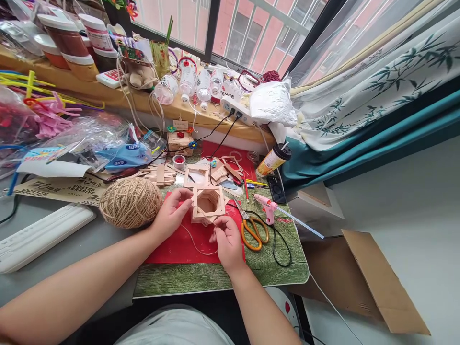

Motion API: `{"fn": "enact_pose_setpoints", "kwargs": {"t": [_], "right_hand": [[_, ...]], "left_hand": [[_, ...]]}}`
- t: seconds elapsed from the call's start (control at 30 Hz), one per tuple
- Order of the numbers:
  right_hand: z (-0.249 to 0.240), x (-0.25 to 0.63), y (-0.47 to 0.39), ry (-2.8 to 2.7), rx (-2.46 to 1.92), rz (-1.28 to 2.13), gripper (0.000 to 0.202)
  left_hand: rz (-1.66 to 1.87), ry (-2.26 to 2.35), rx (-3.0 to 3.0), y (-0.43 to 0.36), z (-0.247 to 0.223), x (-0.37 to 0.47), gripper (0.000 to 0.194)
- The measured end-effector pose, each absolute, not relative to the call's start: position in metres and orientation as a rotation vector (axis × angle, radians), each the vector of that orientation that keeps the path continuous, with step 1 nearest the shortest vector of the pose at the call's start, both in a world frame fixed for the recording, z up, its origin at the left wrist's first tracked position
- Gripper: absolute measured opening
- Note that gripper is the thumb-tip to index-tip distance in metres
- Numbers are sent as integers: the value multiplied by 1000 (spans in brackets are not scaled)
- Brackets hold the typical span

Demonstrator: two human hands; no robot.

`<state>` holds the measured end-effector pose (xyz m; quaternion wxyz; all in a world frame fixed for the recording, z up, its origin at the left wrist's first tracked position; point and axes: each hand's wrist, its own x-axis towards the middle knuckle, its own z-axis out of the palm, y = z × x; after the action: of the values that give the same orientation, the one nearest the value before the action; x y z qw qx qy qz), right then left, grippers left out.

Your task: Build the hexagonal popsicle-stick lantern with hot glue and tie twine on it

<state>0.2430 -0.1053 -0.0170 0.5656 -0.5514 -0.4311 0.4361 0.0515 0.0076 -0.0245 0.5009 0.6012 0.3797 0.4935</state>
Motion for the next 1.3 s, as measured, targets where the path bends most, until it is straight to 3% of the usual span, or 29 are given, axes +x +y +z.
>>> {"fn": "enact_pose_setpoints", "kwargs": {"t": [0.2, 0.4, 0.5, 0.57, 0.93, 1.3], "right_hand": [[8, 250, -108, -1148, -1369, 956, 16], [36, 254, -104, -1369, -1367, 923, 19], [42, 252, -100, -1366, -1293, 951, 21], [43, 252, -98, -1356, -1255, 944, 23], [30, 266, -100, -1388, -1383, 746, 15], [13, 261, -104, -1391, -1413, 797, 12]], "left_hand": [[1264, 1009, 1461, 8, -19, 49, 20], [1306, 827, 2150, 3, 4, 37, 31], [1253, 660, 2314, 2, 10, 35, 19], [1288, 652, 2278, 2, 11, 34, 11], [1333, 904, 1960, 1, 2, 36, 19], [1296, 1014, 1720, 5, -5, 45, 17]]}}
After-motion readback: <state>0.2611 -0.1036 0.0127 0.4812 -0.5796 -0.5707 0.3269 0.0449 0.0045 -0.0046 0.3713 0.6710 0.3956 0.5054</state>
